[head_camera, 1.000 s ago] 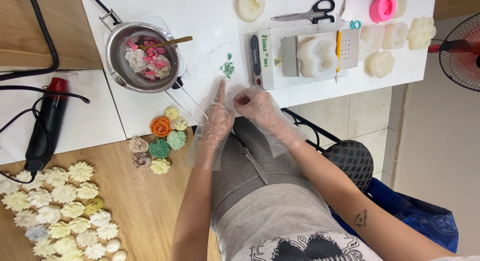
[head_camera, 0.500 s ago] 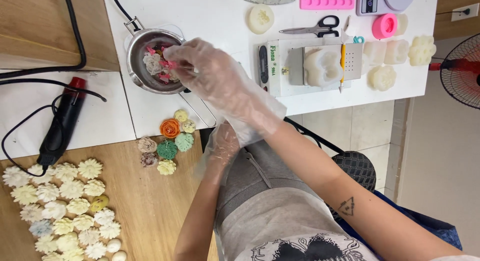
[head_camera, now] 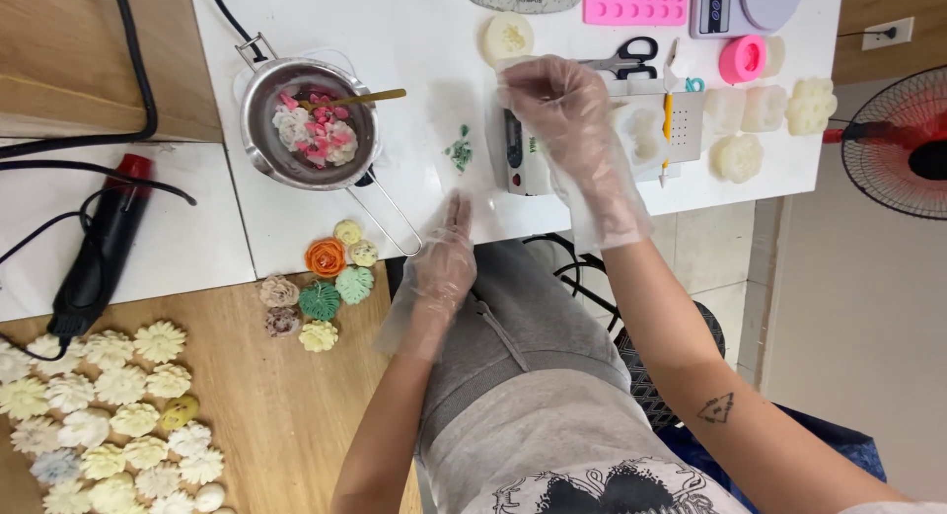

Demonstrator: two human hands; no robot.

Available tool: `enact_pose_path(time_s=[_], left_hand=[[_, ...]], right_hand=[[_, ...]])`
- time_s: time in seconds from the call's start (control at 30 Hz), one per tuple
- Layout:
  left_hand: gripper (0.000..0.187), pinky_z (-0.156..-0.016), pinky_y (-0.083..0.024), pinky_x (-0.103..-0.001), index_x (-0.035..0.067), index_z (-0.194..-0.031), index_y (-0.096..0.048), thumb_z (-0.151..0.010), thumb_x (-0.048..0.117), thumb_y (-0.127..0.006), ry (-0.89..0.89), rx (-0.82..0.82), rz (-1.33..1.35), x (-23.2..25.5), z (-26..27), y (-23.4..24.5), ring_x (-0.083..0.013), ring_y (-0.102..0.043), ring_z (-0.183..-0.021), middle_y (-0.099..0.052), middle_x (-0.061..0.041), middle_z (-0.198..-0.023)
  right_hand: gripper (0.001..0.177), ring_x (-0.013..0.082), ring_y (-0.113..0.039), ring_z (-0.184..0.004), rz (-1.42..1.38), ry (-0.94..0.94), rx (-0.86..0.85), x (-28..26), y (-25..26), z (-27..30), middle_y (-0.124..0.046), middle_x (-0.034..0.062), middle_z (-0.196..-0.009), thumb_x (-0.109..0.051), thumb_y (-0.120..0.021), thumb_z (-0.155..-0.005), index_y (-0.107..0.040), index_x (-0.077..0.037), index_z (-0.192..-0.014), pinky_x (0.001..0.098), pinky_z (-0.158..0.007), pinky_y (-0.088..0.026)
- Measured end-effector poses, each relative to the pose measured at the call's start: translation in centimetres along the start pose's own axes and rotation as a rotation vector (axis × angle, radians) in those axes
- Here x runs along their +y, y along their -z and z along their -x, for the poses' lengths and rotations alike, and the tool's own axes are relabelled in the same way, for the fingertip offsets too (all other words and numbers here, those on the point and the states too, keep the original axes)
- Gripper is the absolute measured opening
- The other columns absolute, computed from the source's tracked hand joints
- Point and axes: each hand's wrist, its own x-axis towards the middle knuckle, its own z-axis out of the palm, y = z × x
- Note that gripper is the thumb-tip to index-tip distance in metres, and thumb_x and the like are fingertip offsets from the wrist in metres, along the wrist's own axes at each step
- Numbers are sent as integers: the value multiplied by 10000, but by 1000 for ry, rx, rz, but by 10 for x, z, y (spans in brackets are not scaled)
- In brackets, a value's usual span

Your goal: Preparing silicone molds and sorting small decorative wax pieces for candle making.

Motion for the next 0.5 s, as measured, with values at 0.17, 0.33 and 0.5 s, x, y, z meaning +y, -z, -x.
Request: enact_pose_path(time_s=[0.17,0.33,0.5], left_hand=[[792,-691,-617,-388,81,-1601,-264,-855,35,-526,-57,104,-215,12,-15,0,-242,-722,-930,-232,-41,-1717],[819,-703,-611,-372,59,-1591,-304,-808,53,-545,-48,280,-188,8,-12,-19,-231,-712,-1026,-265,-80,-1670],[833,-670,-606,-373,29,-1595,-316,-798,51,-557,12,85,-200,11,-15,-7,-224,-704,-875,-314,-100,-1662]], right_hand=[[72,130,-748,-825,485,72,-122,18,4,8,-784,74,-988,-90,-759,-947,-768,-82,-1018,260,-762,-647],[94,165,-705,-768,757,252,-307,92,-24,12,-760,83,-924,-16,-704,-921,-762,-72,-971,284,-712,-611],[268,256,-674,-800,1188,364,-484,136,-39,0,-674,124,-865,-284,-729,-942,-698,-20,-973,365,-720,-566]])
